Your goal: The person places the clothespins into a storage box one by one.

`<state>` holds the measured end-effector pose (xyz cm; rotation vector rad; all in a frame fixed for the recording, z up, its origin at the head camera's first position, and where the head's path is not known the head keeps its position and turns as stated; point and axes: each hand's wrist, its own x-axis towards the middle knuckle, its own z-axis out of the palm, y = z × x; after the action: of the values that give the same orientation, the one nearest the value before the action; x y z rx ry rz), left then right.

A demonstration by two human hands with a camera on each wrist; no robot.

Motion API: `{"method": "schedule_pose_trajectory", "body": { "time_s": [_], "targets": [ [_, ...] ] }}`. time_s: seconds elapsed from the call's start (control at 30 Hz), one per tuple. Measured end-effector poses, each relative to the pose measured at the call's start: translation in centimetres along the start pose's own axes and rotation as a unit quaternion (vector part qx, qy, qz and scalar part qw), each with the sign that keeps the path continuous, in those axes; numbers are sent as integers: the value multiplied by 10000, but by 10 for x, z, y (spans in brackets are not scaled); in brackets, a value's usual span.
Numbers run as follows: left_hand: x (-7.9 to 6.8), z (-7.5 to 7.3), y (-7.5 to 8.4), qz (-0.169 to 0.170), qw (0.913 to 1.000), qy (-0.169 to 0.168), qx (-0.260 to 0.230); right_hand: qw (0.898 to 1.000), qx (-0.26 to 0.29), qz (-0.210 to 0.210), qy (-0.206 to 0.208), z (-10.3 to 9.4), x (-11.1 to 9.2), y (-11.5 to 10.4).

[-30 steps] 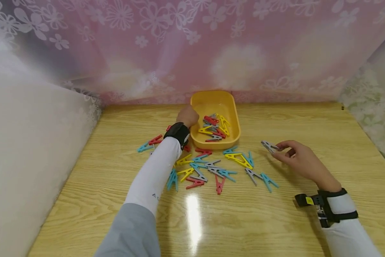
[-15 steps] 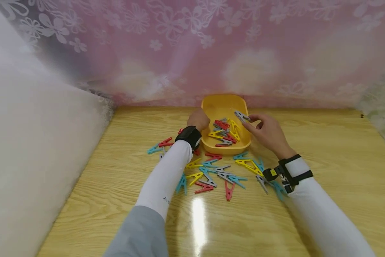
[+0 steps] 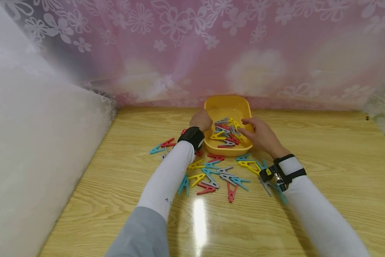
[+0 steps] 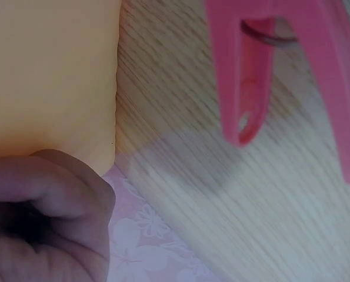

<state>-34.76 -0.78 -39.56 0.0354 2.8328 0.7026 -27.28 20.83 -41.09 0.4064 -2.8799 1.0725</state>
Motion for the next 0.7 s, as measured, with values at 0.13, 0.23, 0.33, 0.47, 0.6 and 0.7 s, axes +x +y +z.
{"method": "schedule_pose_trajectory", "body": {
  "time_s": [0.13, 0.23, 0.33, 0.47, 0.6, 0.7],
  "targets": [
    [-1, 2, 2, 42, 9999, -75, -63, 9998, 113, -31, 180, -6, -13, 4],
    [0, 3, 1, 25, 9999, -119, -63, 9992, 184, -5, 366, -12, -24, 8],
    [1, 3, 1, 28, 9999, -148, -34, 9986, 234, 20, 466, -20, -37, 13],
    [4, 3, 0, 47, 10000, -62, 25, 9989, 197, 100, 416, -31, -53, 23],
    [5, 2, -1, 47, 10000, 5, 43, 9997, 94, 181, 115, -43, -71, 31],
    [4, 3, -1, 61, 9999, -20, 96, 9988, -32, 404, -275, -51, -86, 34]
  ]
}}
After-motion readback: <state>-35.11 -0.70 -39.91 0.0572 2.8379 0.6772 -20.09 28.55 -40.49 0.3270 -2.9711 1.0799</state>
